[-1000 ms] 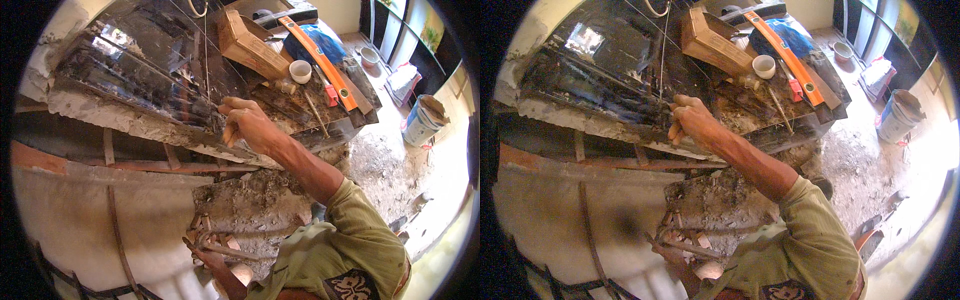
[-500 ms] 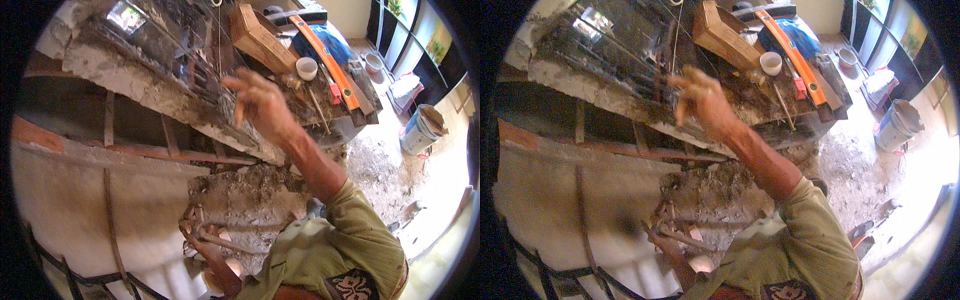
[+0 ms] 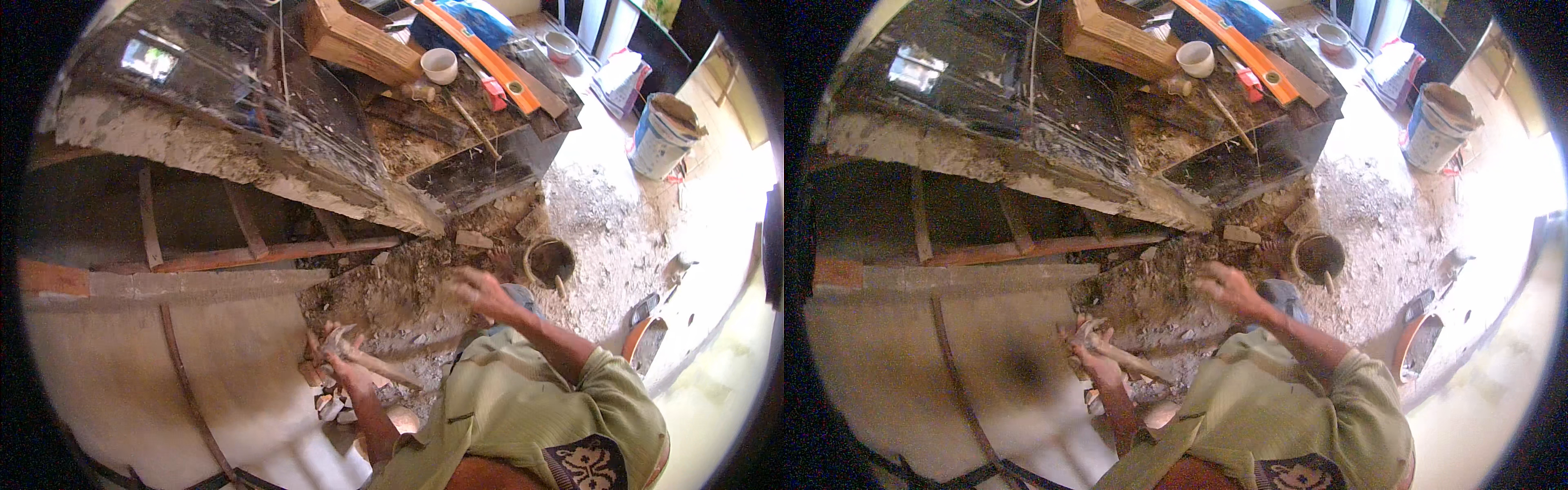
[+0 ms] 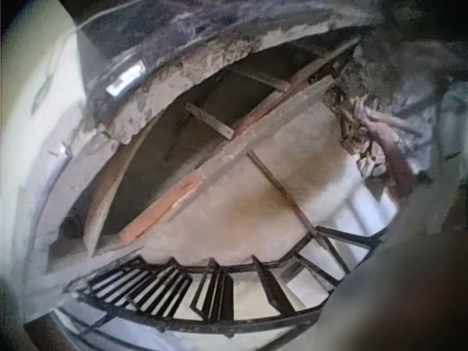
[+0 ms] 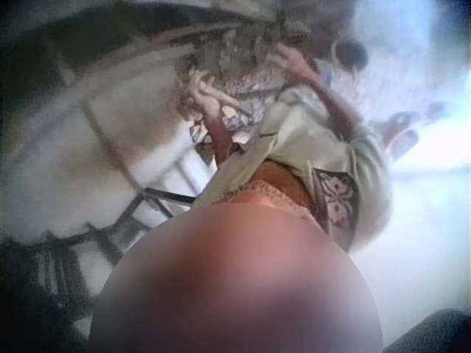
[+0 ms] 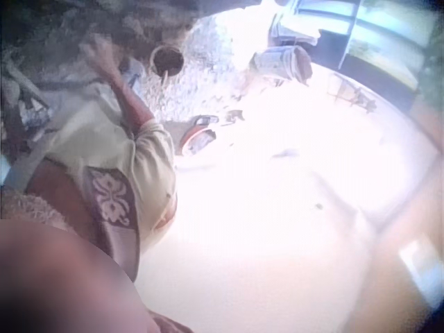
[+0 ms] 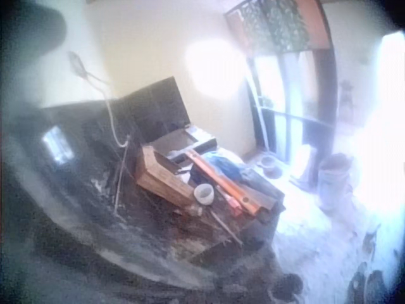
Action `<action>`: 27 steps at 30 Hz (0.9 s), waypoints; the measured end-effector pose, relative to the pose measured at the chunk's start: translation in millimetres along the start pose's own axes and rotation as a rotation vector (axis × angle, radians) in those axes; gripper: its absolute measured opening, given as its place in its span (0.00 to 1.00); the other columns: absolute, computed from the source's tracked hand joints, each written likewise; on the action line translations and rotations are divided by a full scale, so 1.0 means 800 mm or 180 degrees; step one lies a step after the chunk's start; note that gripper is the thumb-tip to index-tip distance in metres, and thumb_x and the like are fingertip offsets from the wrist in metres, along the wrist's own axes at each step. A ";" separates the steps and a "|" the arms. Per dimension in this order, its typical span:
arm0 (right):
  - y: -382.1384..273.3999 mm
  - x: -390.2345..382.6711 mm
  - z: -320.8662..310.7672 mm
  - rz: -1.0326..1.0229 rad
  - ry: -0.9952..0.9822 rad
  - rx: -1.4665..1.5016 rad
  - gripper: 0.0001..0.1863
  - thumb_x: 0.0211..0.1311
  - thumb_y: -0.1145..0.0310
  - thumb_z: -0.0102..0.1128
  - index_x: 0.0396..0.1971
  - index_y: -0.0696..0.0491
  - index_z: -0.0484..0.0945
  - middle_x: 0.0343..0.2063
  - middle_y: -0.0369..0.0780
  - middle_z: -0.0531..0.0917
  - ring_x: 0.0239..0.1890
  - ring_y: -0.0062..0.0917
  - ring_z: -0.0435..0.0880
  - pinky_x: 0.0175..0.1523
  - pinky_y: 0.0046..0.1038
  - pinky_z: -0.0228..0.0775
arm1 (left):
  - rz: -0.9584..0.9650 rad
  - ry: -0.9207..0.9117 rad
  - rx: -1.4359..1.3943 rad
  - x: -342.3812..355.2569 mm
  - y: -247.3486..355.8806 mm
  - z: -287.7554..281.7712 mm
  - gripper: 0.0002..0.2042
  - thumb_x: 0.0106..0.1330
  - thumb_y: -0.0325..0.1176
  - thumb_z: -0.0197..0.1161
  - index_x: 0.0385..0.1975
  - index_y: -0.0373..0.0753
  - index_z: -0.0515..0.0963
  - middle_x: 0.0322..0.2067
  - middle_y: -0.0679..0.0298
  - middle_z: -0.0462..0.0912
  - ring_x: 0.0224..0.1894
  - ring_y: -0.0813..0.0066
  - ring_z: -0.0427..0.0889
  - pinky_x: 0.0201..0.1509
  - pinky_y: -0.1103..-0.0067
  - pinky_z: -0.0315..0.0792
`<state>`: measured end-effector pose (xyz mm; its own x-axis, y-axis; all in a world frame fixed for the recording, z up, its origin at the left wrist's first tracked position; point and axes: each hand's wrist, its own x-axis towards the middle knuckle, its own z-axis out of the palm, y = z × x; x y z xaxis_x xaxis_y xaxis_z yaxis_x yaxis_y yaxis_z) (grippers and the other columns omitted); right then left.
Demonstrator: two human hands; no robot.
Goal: The person applies mortar to the side of a tiled wall structure with a trowel, inserts a metal rod into the mortar, and uses a hammer to secure it and tap the tiling.
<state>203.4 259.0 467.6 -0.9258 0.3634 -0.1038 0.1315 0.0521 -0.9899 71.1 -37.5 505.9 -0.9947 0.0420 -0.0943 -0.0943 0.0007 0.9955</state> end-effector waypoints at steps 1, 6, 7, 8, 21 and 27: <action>0.004 -0.017 0.010 -0.0129 -0.0212 -0.0161 0.28 0.58 0.50 0.58 0.49 0.57 0.73 0.41 0.55 0.78 0.44 0.43 0.79 0.50 0.39 0.71 | -0.0013 -0.0024 0.0022 -0.001 0.002 0.024 0.38 0.63 0.65 0.45 0.66 0.46 0.55 0.61 0.62 0.67 0.60 0.64 0.69 0.48 0.65 0.77; 0.024 -0.046 0.050 -0.0559 -0.0762 -0.0881 0.39 0.55 0.47 0.61 0.60 0.57 0.62 0.52 0.56 0.72 0.50 0.50 0.75 0.54 0.42 0.69 | 0.0200 -0.0878 0.0064 -0.012 0.003 0.123 0.40 0.63 0.65 0.46 0.69 0.50 0.43 0.62 0.56 0.64 0.63 0.59 0.66 0.50 0.64 0.76; 0.022 -0.046 0.051 -0.0663 -0.0973 -0.0911 0.43 0.55 0.48 0.61 0.63 0.57 0.57 0.54 0.56 0.70 0.52 0.52 0.73 0.56 0.43 0.68 | 0.0211 -0.1097 0.0038 -0.016 0.001 0.143 0.41 0.63 0.65 0.47 0.69 0.49 0.43 0.63 0.55 0.63 0.63 0.58 0.65 0.50 0.63 0.76; 0.027 -0.043 0.052 -0.0604 -0.1112 -0.0850 0.45 0.54 0.48 0.62 0.64 0.59 0.54 0.53 0.56 0.70 0.53 0.52 0.72 0.57 0.42 0.67 | 0.0208 -0.1128 0.0046 -0.025 0.007 0.170 0.41 0.62 0.66 0.46 0.69 0.47 0.45 0.63 0.54 0.62 0.63 0.57 0.65 0.49 0.63 0.77; 0.108 -0.024 -0.046 0.0484 0.0170 0.0411 0.19 0.48 0.67 0.64 0.38 0.58 0.70 0.28 0.49 0.79 0.29 0.34 0.79 0.36 0.35 0.71 | 0.0513 -0.2282 0.0924 -0.030 -0.098 0.307 0.52 0.50 0.62 0.66 0.69 0.39 0.47 0.68 0.56 0.53 0.68 0.59 0.55 0.64 0.62 0.64; 0.185 -0.005 -0.082 0.0929 0.0618 -0.0033 0.16 0.47 0.70 0.63 0.34 0.59 0.68 0.22 0.45 0.75 0.25 0.26 0.75 0.32 0.32 0.70 | 0.0235 -0.1160 0.0636 0.034 -0.154 0.230 0.62 0.40 0.59 0.75 0.70 0.44 0.38 0.69 0.55 0.48 0.70 0.56 0.50 0.63 0.61 0.63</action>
<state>249.5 326.6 327.9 -0.7641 0.5346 -0.3611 0.3853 -0.0709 -0.9201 63.0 147.3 381.7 -0.9151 0.3999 -0.0510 0.0224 0.1766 0.9840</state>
